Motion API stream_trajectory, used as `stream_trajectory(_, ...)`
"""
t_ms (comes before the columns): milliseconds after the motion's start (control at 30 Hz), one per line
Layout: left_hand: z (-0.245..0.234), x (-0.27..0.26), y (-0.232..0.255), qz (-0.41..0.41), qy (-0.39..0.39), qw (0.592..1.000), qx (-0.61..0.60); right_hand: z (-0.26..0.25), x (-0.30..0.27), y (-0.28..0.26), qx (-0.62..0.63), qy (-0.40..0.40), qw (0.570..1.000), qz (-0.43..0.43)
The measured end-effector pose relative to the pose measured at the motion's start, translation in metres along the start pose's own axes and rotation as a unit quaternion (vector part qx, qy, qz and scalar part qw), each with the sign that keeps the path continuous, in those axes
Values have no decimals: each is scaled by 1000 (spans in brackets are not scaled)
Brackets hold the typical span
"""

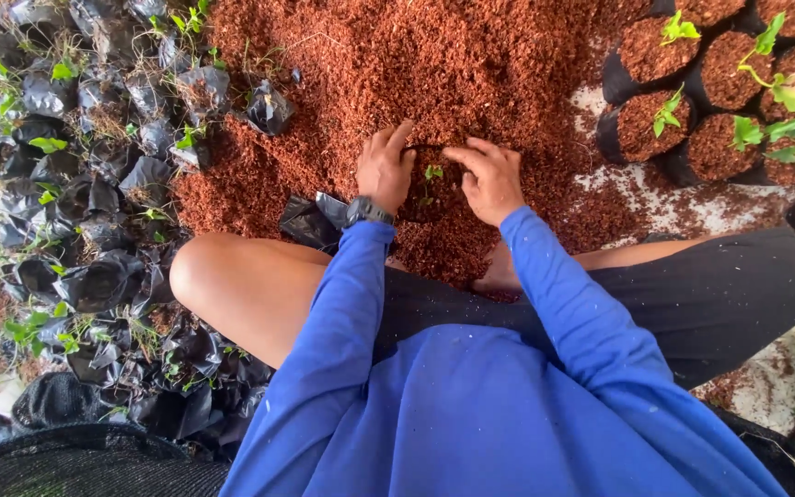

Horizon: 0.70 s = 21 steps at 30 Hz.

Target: The person sits on the ground and fills black plastic nursery bags with soil from a large pile. They then pick up seedlings, remove them from their original bags, and place them into the newly filled bags, pressing the soil around the base of each plant.

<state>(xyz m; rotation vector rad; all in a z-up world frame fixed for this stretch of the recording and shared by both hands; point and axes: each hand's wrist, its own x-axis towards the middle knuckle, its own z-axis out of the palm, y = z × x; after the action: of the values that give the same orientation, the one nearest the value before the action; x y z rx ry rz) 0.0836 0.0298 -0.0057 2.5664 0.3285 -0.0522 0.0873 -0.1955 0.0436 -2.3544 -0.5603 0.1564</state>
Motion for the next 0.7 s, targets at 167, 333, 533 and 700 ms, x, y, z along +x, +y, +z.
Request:
stream_trajectory(167,43,40,-32,152,-2,986,75,-19,24,-31,-123,-197,972,-33)
stream_trajectory(333,43,37,-20,154,-7,988,12,26,25,-4,-162,-290,942,50)
stream_trajectory(533,0,16,-1,95,-25,995,-21,19,28,-9,-44,-321,935,142)
stream_trajectory(700,-41,-51,7,-167,-62,981,-82,-11,-4,-11,32,-197,972,128)
